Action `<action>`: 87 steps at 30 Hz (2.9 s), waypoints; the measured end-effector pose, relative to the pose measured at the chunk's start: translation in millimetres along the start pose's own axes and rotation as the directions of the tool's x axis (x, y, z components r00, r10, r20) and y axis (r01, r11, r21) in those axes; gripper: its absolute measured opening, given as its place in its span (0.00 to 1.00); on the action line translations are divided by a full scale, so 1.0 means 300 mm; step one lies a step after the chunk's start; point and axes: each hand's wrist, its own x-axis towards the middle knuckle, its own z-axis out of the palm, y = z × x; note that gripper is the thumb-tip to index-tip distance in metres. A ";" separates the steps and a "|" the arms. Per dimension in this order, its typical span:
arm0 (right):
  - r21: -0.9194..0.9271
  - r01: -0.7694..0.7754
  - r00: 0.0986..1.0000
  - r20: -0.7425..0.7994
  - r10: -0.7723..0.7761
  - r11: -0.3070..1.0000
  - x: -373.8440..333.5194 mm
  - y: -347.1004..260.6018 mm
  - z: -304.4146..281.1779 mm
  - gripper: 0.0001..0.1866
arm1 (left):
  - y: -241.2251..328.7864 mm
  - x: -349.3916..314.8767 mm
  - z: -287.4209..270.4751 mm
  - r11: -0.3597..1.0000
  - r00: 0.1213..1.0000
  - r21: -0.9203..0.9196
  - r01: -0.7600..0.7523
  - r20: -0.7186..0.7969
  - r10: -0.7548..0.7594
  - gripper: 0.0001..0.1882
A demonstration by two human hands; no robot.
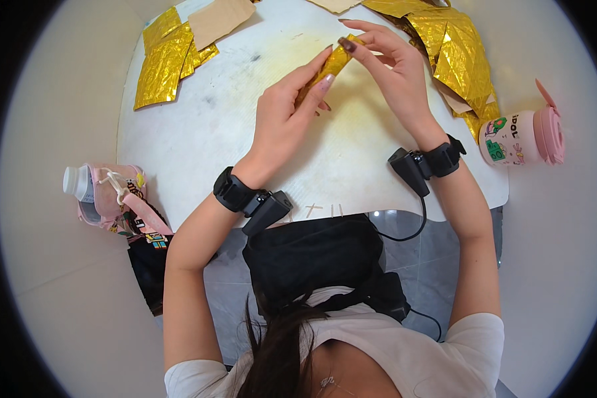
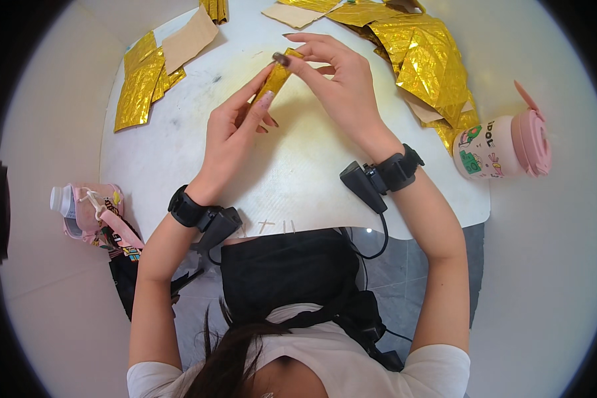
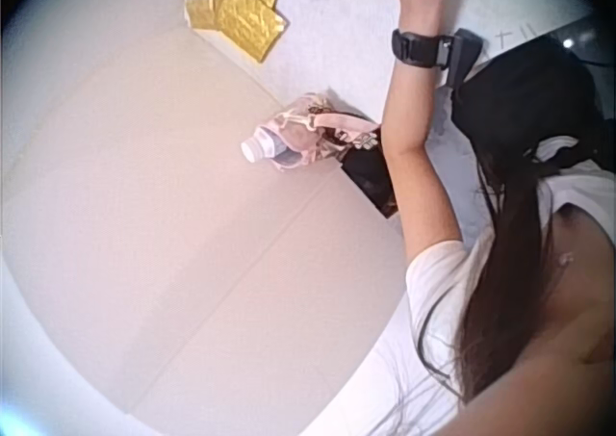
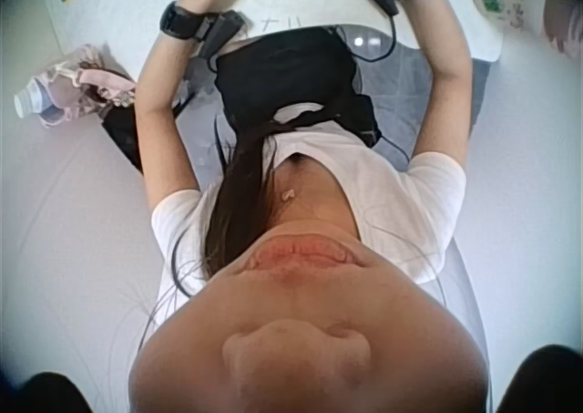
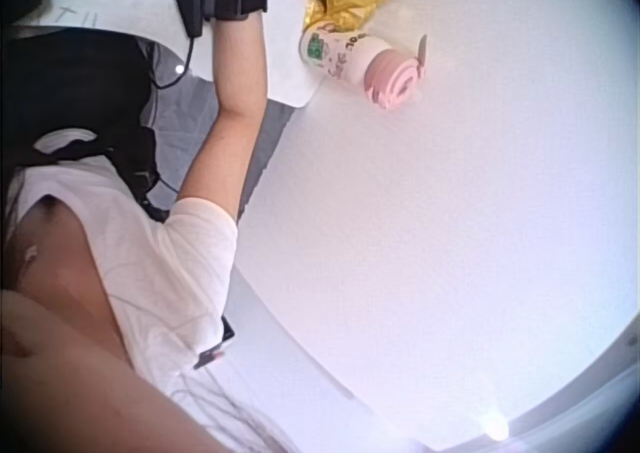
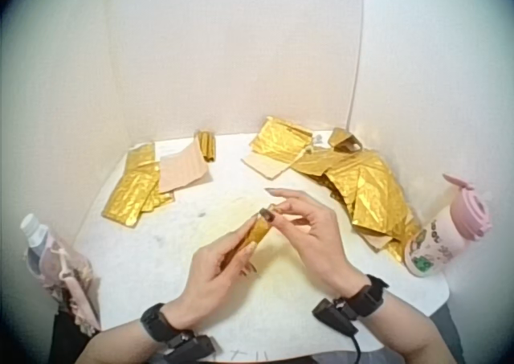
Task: Wrap a cylindrical object in gold-colored foil sheets.
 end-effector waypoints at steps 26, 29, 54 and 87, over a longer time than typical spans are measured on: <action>0.215 -0.077 0.997 -0.011 0.082 0.974 -0.010 -0.023 0.008 0.13 | -0.023 0.053 -0.092 0.984 0.976 -0.015 -0.180 -0.128 0.176 0.13; 0.227 -0.160 0.987 0.004 0.163 0.961 -0.026 -0.021 0.024 0.14 | -0.024 0.060 -0.091 0.983 0.970 -0.001 -0.181 -0.163 0.178 0.13; 0.536 -0.498 0.866 0.263 0.425 0.682 -0.105 -0.108 0.138 0.15 | 0.097 0.059 -0.060 0.516 0.995 -0.853 -0.079 -0.099 -0.011 0.23; 0.493 -0.453 0.863 0.451 0.228 0.742 -0.099 -0.155 0.121 0.18 | -0.016 0.081 -0.199 0.642 0.843 0.652 -0.403 -0.007 0.537 0.17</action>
